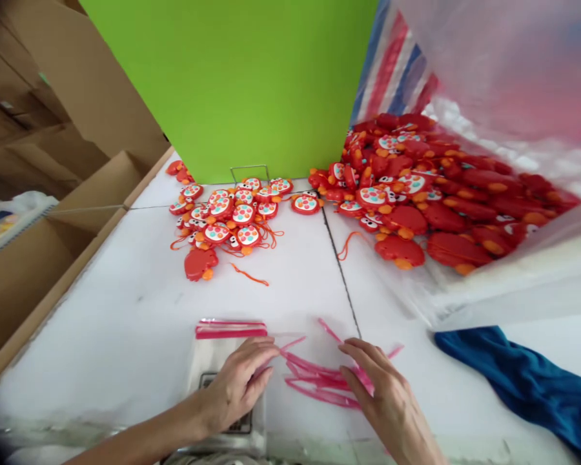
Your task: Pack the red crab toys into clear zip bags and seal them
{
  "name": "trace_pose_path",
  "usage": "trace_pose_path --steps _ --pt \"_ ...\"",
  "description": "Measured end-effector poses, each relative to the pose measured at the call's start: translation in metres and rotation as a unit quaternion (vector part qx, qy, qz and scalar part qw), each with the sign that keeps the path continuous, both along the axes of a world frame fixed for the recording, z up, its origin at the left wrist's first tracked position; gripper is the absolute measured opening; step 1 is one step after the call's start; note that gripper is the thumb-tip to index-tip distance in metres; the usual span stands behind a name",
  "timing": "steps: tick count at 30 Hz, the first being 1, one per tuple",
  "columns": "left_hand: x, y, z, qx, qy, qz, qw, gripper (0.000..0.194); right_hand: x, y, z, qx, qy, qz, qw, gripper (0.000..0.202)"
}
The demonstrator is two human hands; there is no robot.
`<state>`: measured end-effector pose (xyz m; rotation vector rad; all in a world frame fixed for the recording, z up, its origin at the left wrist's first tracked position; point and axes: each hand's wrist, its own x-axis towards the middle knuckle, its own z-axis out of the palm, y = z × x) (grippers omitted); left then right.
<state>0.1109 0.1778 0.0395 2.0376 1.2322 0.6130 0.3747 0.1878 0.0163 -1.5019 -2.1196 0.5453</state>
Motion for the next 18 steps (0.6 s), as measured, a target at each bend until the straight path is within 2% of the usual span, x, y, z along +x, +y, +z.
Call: trace_pose_path --steps 2,4,7,10,14,18 --pt "-0.002 -0.002 -0.002 0.000 0.000 0.020 1.000 0.025 0.001 0.001 -0.003 -0.001 -0.009 0.017 1.000 0.022" --pt "0.001 -0.002 -0.004 0.004 0.016 0.011 1.000 0.026 0.000 0.002 -0.005 0.002 -0.029 0.024 0.999 0.022" --pt "0.010 0.006 -0.006 0.028 0.094 -0.006 0.995 0.029 -0.002 0.009 -0.008 0.031 -0.075 -0.011 0.997 0.028" --pt "0.016 0.020 -0.002 0.041 0.174 0.028 0.983 0.039 -0.006 0.019 -0.013 0.052 -0.116 -0.033 0.991 0.030" --pt "0.012 0.041 -0.002 0.044 0.216 0.078 0.972 0.043 -0.017 0.022 -0.017 0.005 -0.088 0.026 0.996 0.026" --pt "0.005 0.059 -0.015 0.035 0.249 0.065 0.966 0.031 -0.033 0.011 -0.014 -0.019 -0.040 0.081 0.996 0.023"
